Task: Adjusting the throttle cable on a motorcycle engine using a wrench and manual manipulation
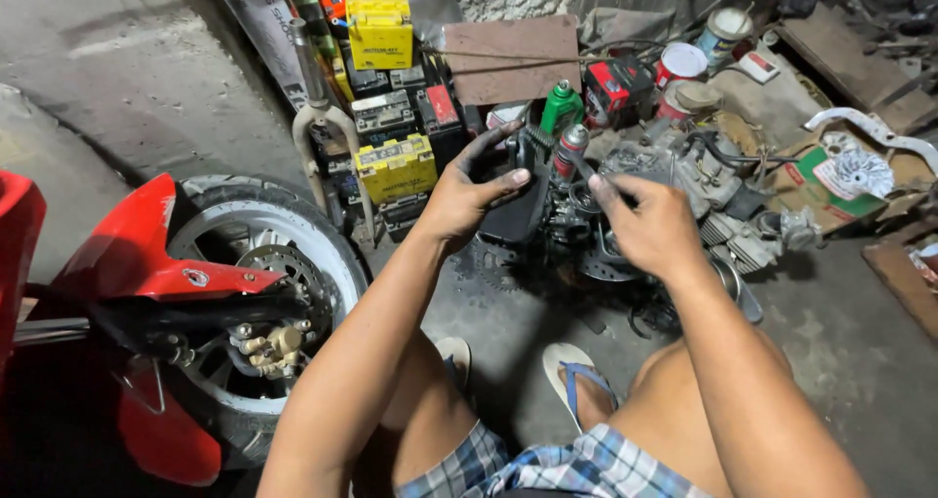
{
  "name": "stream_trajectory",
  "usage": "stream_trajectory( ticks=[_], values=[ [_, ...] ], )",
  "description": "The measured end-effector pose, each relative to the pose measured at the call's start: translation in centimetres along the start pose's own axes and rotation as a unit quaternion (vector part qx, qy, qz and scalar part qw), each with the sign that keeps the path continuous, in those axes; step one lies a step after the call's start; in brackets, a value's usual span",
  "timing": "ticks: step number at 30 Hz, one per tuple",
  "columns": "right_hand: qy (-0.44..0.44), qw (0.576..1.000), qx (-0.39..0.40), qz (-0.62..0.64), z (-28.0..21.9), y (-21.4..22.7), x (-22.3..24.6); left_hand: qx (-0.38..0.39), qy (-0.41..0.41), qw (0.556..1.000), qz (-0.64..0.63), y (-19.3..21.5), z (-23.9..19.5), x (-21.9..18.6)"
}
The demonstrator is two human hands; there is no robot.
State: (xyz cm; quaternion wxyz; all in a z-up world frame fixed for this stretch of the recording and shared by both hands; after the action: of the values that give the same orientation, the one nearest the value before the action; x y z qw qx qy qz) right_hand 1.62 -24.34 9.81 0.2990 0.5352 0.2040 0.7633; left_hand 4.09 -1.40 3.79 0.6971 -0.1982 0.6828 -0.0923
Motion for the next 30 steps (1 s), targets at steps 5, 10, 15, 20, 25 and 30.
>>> stream_trajectory(
  ticks=[5, 10, 15, 20, 25, 30],
  values=[
    [0.002, 1.0, 0.009, 0.02, 1.0, -0.8, -1.3, -0.009, -0.02, 0.999, 0.037, -0.1, 0.6, -0.2],
    [0.024, 0.999, 0.012, 0.019, 2.1, -1.8, -2.8, -0.054, 0.035, 0.998, 0.003, 1.4, 1.4, 2.4],
    [0.088, 0.994, 0.018, 0.058, 2.5, -3.3, -3.1, -0.067, 0.043, 0.997, 0.007, 2.1, 2.0, 2.9],
    [0.081, 0.996, 0.035, 0.026, 3.0, -4.1, -4.1, -0.049, 0.03, 0.998, 0.02, 2.7, 2.9, 4.0],
    [0.065, 0.996, 0.052, 0.019, 3.8, -4.2, -4.1, -0.048, 0.048, 0.998, 0.018, 3.2, 3.3, 5.3],
    [0.049, 0.994, 0.092, 0.031, 3.3, -4.8, -4.5, -0.005, 0.057, 0.997, 0.057, 4.4, 3.6, 7.5]
  ],
)
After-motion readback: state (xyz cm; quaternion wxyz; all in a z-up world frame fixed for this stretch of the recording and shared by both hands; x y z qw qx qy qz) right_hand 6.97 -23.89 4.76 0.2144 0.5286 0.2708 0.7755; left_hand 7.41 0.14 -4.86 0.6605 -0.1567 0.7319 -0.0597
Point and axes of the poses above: each hand's wrist, its own z-axis towards the middle knuckle, its own y-axis out of the back of the hand, x = y × z, the point moved 9 cm from there along z, towards the middle knuckle, and after that the axes turned 11 degrees about -x, right-handed, at the moved point
